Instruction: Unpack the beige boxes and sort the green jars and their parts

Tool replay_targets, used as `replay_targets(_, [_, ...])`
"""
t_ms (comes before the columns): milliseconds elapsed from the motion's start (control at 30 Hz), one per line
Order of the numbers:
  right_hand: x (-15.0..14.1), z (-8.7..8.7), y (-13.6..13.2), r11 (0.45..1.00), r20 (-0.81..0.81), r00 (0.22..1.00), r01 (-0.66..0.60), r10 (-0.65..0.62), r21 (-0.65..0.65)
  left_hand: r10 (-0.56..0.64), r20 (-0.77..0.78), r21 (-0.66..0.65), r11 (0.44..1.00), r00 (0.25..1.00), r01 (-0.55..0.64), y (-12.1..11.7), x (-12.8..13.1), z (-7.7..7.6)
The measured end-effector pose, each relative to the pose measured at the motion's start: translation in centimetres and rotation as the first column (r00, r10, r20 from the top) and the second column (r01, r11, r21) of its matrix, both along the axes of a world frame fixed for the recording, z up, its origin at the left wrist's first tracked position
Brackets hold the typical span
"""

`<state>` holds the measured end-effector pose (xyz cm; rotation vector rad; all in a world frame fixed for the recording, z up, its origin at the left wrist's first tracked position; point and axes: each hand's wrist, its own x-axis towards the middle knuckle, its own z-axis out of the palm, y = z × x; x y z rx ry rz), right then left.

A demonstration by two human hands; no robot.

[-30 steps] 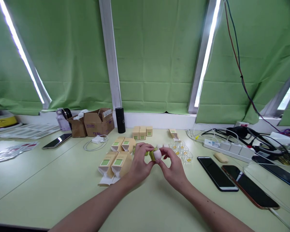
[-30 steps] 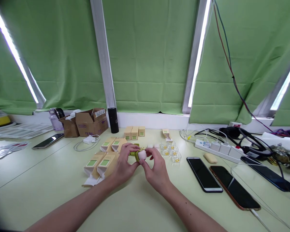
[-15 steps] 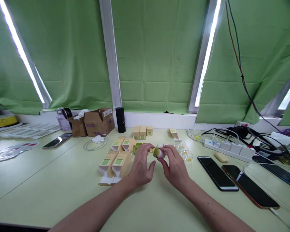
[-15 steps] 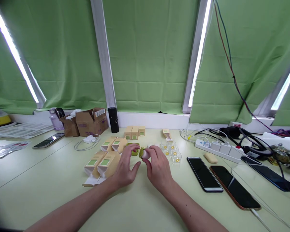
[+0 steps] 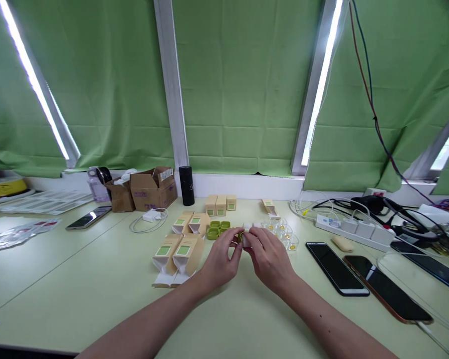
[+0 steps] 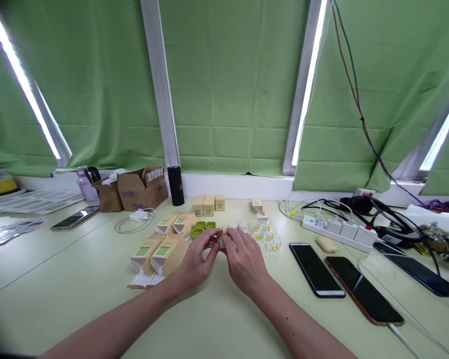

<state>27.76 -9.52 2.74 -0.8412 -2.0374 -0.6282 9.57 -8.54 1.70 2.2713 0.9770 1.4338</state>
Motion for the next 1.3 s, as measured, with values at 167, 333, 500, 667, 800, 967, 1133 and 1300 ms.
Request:
replay_targets(167, [0.2,-0.4,0.2,1.0,0.001,1.0,-0.001,0.001,-0.021,0.027,0.008,-0.026,0.999,1.0,-0.027,0.0,0.0,0.0])
replay_targets(333, [0.2,-0.8,0.4,0.999,-0.003,1.0,-0.002,0.002,-0.034,0.016,0.02,-0.028,0.999,1.0,-0.015,0.2,0.1,-0.2])
replay_targets(500, [0.0,-0.8,0.4,0.999,0.019,1.0,0.005,-0.004,-0.034,0.063,0.025,-0.053,0.997,0.998,-0.061,0.0,0.4,0.1])
replay_targets(667, [-0.3,-0.6,0.3,1.0,0.013,1.0,-0.011,0.011,0.001,0.098,-0.009,-0.053,0.994,0.995,-0.098,-0.4,0.6,0.8])
replay_targets(800, [-0.4,-0.8,0.4,1.0,0.003,1.0,-0.004,0.004,0.001,0.097,-0.013,-0.06,0.993,0.995,-0.098,-0.5,0.7,1.1])
replay_targets(967, [-0.3,-1.0,0.7,1.0,0.005,1.0,0.0,0.0,0.008,0.089,-0.008,-0.096,0.991,0.996,-0.09,-0.1,0.8,1.0])
replay_targets(1133, [-0.2,-1.0,0.7,1.0,-0.006,1.0,-0.01,0.01,-0.012,0.056,0.031,-0.174,0.984,0.998,-0.049,0.0,0.9,1.0])
replay_targets(1300, [0.3,-1.0,0.8,0.992,-0.072,0.996,-0.055,0.047,-0.111,-0.002,0.015,-0.158,0.987,1.0,0.005,0.1,0.2,0.8])
